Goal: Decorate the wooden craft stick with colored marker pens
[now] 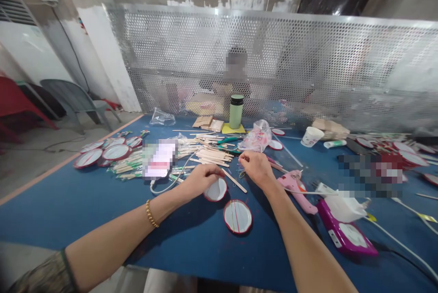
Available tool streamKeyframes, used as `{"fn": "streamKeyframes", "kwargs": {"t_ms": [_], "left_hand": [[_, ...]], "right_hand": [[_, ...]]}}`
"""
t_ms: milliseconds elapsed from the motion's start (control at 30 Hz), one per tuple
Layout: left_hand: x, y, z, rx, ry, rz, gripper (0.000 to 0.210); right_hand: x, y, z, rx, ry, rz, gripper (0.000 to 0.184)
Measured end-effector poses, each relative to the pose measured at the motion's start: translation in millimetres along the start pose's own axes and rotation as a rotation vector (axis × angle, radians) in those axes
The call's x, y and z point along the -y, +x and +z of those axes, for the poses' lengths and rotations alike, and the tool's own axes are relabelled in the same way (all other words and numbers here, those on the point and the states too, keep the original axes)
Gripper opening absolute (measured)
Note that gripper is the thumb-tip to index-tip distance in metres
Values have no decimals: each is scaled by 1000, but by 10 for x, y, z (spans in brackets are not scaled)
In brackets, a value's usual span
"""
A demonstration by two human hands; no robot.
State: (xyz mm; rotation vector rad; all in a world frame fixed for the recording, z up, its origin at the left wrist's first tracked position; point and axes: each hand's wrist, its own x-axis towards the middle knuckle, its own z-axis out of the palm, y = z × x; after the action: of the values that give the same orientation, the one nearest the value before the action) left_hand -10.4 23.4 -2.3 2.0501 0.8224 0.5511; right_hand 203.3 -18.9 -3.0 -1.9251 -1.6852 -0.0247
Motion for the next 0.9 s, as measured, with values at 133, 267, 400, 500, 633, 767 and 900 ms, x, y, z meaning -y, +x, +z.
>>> {"fn": "streamKeyframes", "kwargs": {"t_ms": [133,267,400,500,633,767,900], "left_hand": [[21,10,3,15,8,9,38],[5,3,4,18,13,-2,39],[-47,-31,-3,29,30,-31,41],[-65,-36,-10,41,38,-53,41],[-76,-34,-3,22,28,-79,37],[-112,-60,24,23,-11,-93,33],[-147,-90,41,-14,-81,-87,20]], "right_hand": [[-46,2,1,-29,-78,-12,23],[-63,-1,-2,-54,-131,-47,32],[-123,-5,15,-96,-106,-117,38],[-231,24,50,-191,-92,-168,38],[-244,26,39,-298,14,-159,35],[45,-81,14,-222,125,-219,24],[334,-193,61,-41,174,-287,19]]}}
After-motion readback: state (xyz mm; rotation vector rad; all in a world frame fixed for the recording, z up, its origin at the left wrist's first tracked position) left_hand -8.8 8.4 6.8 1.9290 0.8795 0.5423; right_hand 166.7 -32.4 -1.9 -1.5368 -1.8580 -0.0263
